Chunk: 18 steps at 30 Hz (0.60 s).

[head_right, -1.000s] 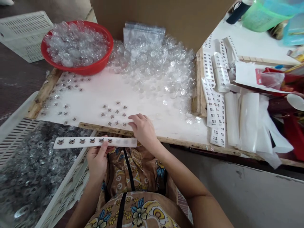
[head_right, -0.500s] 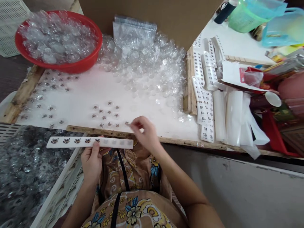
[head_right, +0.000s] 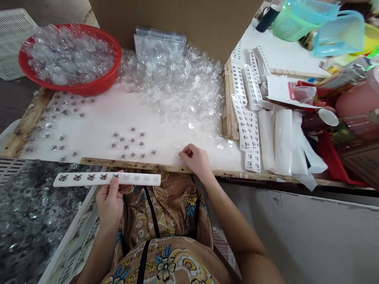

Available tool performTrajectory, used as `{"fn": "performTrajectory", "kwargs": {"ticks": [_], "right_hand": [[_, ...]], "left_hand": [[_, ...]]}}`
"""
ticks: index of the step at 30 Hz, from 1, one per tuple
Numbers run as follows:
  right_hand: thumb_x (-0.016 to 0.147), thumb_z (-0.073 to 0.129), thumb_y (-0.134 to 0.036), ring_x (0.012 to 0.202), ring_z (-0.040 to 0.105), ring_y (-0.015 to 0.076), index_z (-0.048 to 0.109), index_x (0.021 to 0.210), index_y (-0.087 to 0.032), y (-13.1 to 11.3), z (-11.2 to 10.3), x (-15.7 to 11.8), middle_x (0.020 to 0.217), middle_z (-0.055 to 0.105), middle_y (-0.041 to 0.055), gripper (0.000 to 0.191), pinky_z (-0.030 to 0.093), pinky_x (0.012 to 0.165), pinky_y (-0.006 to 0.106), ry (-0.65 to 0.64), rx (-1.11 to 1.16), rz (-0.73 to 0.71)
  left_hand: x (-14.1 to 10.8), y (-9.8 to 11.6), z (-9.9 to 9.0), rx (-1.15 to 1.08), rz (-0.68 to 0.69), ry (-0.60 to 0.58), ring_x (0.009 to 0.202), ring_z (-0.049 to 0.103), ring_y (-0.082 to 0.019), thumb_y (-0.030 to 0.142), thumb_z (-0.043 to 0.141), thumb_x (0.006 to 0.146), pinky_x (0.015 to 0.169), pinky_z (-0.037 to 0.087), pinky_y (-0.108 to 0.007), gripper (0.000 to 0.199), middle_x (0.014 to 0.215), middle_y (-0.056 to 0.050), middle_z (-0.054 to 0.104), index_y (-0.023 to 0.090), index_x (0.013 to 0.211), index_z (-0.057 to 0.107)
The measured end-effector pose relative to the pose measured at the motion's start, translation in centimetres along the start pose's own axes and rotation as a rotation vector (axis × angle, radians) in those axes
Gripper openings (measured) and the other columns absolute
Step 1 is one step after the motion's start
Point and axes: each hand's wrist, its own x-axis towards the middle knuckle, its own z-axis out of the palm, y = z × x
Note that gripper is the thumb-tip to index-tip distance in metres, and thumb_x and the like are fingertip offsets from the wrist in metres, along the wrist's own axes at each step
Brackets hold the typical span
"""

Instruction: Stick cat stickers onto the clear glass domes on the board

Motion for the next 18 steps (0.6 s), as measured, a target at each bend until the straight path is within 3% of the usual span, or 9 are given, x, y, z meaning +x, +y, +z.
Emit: {"fn": "performTrajectory", "kwargs": {"ticks": [8, 12, 15, 18], "right_hand": [[0.085, 0.055, -0.023, 0.069, 0.055, 0.0178, 0.061, 0.082, -0.02, -1.3, 0.9, -0.6, 0.084, 0.06, 0.0054, 0.008, 0.041, 0.068, 0.031, 0.056, -0.247, -0.169], [0.085, 0.056, -0.021, 0.074, 0.058, 0.0194, 0.061, 0.089, -0.02, -1.4, 1.2, -0.4, 0.085, 0.062, 0.0063, 0.007, 0.043, 0.071, 0.032, 0.028, -0.209, -0.202], [0.084, 0.058, -0.02, 0.075, 0.06, 0.0196, 0.06, 0.101, -0.019, -1.1, 1.3, -0.2, 0.082, 0.065, 0.0043, 0.017, 0.044, 0.072, 0.032, 0.018, -0.153, -0.174], [0.083, 0.06, -0.02, 0.077, 0.062, 0.0192, 0.061, 0.098, -0.019, -0.7, 1.3, -0.1, 0.086, 0.065, 0.0051, 0.015, 0.046, 0.073, 0.032, 0.017, -0.132, -0.148]], "left_hand": [[-0.1, -0.3, -0.1, -0.017, -0.014, -0.015, 0.075, 0.073, -0.021, 0.05, 0.077, 0.077, 0.067, 0.063, -0.031, 0.041, 0.101, -0.01, 0.077, 0.016, 0.101, 0.077], [0.3, -0.2, -0.3, -0.019, -0.008, -0.002, 0.073, 0.073, -0.021, 0.05, 0.077, 0.078, 0.068, 0.063, -0.032, 0.041, 0.099, -0.009, 0.077, 0.017, 0.101, 0.077], [0.5, -0.2, -0.4, -0.011, -0.009, 0.001, 0.075, 0.073, -0.021, 0.05, 0.077, 0.078, 0.07, 0.063, -0.033, 0.041, 0.099, -0.009, 0.077, 0.017, 0.102, 0.077], [0.6, -0.3, -0.4, -0.01, -0.017, -0.002, 0.074, 0.073, -0.021, 0.05, 0.076, 0.078, 0.071, 0.063, -0.034, 0.041, 0.099, -0.009, 0.077, 0.017, 0.102, 0.077]]}}
